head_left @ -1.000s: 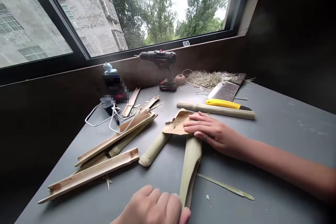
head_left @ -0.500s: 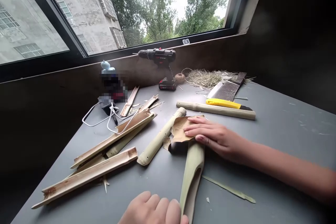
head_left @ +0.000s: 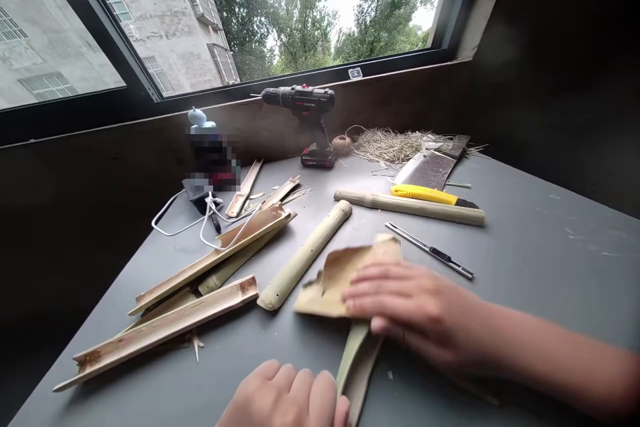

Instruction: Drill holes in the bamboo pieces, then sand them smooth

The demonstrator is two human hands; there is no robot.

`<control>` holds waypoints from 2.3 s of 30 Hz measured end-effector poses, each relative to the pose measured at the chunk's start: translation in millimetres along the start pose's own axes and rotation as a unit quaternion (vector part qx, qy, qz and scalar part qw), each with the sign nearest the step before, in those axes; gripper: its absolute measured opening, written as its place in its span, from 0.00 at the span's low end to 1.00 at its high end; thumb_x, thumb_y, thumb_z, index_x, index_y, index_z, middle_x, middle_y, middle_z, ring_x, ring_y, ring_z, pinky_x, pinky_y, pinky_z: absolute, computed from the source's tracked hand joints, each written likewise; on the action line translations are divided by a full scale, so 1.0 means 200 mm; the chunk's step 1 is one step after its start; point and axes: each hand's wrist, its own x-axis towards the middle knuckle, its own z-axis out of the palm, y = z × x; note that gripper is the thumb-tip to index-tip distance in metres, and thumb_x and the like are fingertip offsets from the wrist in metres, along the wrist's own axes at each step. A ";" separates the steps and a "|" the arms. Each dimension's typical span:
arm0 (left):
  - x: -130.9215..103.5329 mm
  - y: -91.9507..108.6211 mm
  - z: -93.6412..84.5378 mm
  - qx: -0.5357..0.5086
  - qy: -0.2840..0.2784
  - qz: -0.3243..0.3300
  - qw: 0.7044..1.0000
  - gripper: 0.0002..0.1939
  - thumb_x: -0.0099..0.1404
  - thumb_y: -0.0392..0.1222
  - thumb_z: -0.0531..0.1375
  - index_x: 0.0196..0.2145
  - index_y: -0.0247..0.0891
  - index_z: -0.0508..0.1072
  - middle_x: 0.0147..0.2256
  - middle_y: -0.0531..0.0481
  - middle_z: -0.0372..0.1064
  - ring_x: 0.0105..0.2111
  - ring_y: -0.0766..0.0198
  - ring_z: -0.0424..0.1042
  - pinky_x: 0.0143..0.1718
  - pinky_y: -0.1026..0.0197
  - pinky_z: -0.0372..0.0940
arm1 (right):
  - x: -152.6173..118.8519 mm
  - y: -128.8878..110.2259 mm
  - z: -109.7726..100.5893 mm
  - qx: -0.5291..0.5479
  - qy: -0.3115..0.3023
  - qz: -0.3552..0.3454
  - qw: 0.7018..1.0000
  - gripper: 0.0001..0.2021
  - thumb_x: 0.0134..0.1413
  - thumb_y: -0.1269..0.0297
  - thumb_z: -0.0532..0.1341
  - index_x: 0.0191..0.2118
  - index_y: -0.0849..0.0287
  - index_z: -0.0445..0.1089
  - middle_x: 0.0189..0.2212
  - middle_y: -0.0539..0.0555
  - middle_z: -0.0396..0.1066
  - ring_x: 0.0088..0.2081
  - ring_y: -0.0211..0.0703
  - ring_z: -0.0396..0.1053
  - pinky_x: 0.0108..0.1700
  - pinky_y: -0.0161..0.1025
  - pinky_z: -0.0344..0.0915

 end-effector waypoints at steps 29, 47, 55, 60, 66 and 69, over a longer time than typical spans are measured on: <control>0.00 0.00 -0.05 -0.093 -0.063 -0.008 0.994 0.13 0.67 0.37 0.56 0.24 0.41 0.62 0.18 0.56 0.57 0.16 0.65 0.58 0.19 0.57 0.52 | -0.03 -0.02 0.00 0.080 -0.019 0.010 0.997 0.15 0.70 0.68 0.52 0.54 0.64 0.70 0.51 0.60 0.76 0.58 0.44 0.68 0.63 0.42 0.62; 0.02 -0.01 -0.07 -0.099 -0.086 -0.002 0.991 0.15 0.66 0.36 0.56 0.22 0.41 0.60 0.17 0.56 0.55 0.15 0.66 0.57 0.19 0.59 0.53 | -0.03 0.06 -0.04 0.000 0.024 0.135 0.991 0.14 0.69 0.66 0.52 0.52 0.56 0.73 0.49 0.57 0.77 0.56 0.48 0.70 0.62 0.51 0.62; 0.00 -0.02 -0.06 -0.114 -0.071 -0.011 0.991 0.14 0.68 0.35 0.54 0.23 0.40 0.62 0.18 0.56 0.58 0.16 0.66 0.60 0.20 0.59 0.54 | -0.05 0.02 0.00 0.028 0.007 0.023 0.999 0.14 0.69 0.66 0.52 0.53 0.61 0.72 0.50 0.59 0.77 0.58 0.46 0.69 0.64 0.46 0.62; 0.02 -0.02 -0.06 -0.108 -0.088 -0.023 0.990 0.16 0.68 0.35 0.53 0.22 0.40 0.60 0.17 0.56 0.55 0.15 0.67 0.57 0.20 0.61 0.54 | -0.06 0.15 -0.06 -0.010 0.074 0.161 0.984 0.15 0.69 0.66 0.51 0.53 0.55 0.72 0.50 0.57 0.77 0.54 0.49 0.72 0.59 0.51 0.67; 0.00 -0.02 -0.05 -0.136 -0.079 -0.037 0.987 0.14 0.69 0.34 0.51 0.25 0.39 0.64 0.19 0.55 0.62 0.17 0.66 0.63 0.22 0.61 0.58 | -0.02 -0.11 0.03 0.014 -0.042 -0.023 0.999 0.16 0.70 0.65 0.51 0.55 0.66 0.70 0.53 0.61 0.75 0.60 0.45 0.67 0.65 0.44 0.60; 0.02 -0.04 -0.06 -0.142 -0.093 -0.039 0.985 0.15 0.69 0.34 0.51 0.23 0.40 0.63 0.17 0.56 0.59 0.16 0.67 0.60 0.20 0.61 0.56 | -0.04 0.02 -0.01 -0.011 0.000 0.010 1.000 0.14 0.70 0.67 0.52 0.53 0.63 0.71 0.51 0.60 0.76 0.58 0.46 0.69 0.63 0.47 0.63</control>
